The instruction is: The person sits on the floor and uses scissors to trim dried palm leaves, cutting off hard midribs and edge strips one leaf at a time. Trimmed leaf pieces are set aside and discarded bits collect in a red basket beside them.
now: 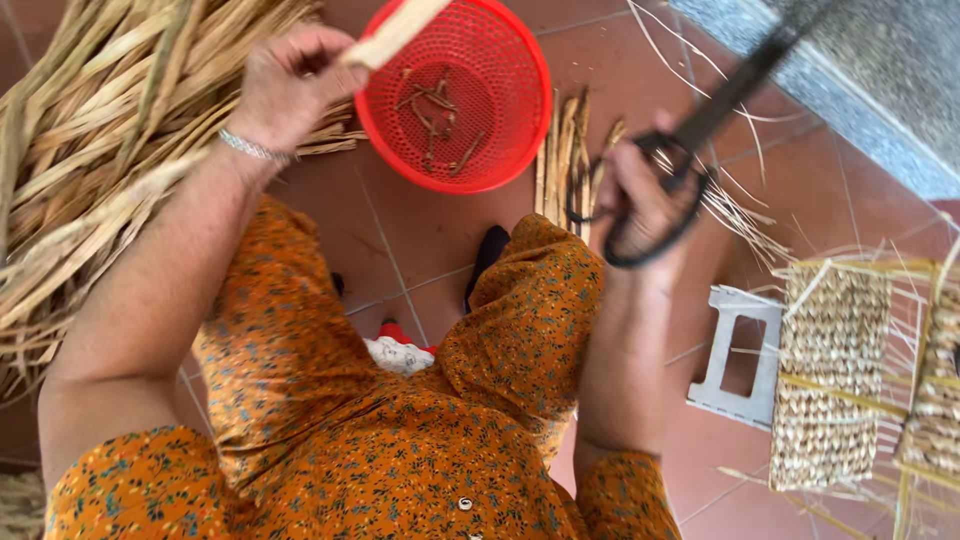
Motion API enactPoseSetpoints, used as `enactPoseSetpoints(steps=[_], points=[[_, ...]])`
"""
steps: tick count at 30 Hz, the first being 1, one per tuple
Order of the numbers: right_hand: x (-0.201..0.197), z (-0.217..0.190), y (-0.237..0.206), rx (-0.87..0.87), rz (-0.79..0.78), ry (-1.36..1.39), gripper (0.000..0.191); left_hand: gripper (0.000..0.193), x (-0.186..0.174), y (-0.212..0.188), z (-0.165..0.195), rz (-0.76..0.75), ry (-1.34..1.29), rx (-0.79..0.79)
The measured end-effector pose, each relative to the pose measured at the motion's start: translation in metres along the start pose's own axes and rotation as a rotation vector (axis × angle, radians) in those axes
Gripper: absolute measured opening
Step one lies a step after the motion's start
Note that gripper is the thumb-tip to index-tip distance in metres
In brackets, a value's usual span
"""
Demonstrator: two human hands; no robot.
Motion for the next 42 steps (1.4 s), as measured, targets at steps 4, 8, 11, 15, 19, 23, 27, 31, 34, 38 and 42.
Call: enactPoseSetpoints(steps=[4, 8, 11, 15, 19, 23, 27, 31, 34, 38, 42], points=[[0.022, 0.037, 0.011, -0.019, 0.05, -0.009, 0.057, 0.022, 0.065, -0.046, 0.009, -0.153, 0.015, -0.085], [0.018, 0.058, 0.01, -0.014, 0.08, 0.036, 0.055, 0.021, 0.104, -0.081, 0.003, -0.243, 0.027, -0.174], [0.015, 0.061, 0.008, -0.01, 0.042, 0.074, 0.057, 0.025, 0.124, -0.087, 0.006, -0.33, 0.074, -0.112], [0.026, 0.064, 0.0, 0.008, -0.011, -0.081, 0.059, 0.026, 0.145, -0.076, 0.012, -0.349, -0.056, -0.107], [0.04, 0.069, -0.008, 0.111, -0.097, -0.034, 0.056, 0.021, 0.163, -0.064, 0.014, -0.27, -0.246, -0.075], [0.042, 0.067, -0.01, -0.017, -0.063, -0.201, 0.057, 0.015, 0.158, -0.065, 0.007, -0.18, -0.346, -0.131], [0.041, 0.071, -0.009, -0.009, -0.045, -0.277, 0.059, 0.012, 0.16, -0.064, 0.003, -0.183, -0.45, -0.206], [0.046, 0.08, -0.012, 0.056, -0.075, -0.254, 0.058, 0.015, 0.158, -0.058, 0.003, -0.196, -0.395, -0.16], [0.049, 0.081, -0.014, 0.064, -0.112, -0.301, 0.061, 0.014, 0.155, -0.055, 0.001, -0.178, -0.394, -0.157], [0.053, 0.081, -0.014, 0.106, -0.131, -0.235, 0.059, 0.014, 0.15, -0.056, -0.004, -0.141, -0.432, -0.247], [0.055, 0.083, -0.013, 0.112, -0.129, -0.189, 0.058, 0.017, 0.148, -0.054, -0.003, -0.161, -0.489, -0.289]])
Point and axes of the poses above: each hand's wrist, its own y-axis towards the middle knuckle, its own x-axis out of the palm, z = x × y, the point moved 5 cm from there along y, towards the middle knuckle, and after that the axes turned 6 degrees about z, right-handed, at the moved point
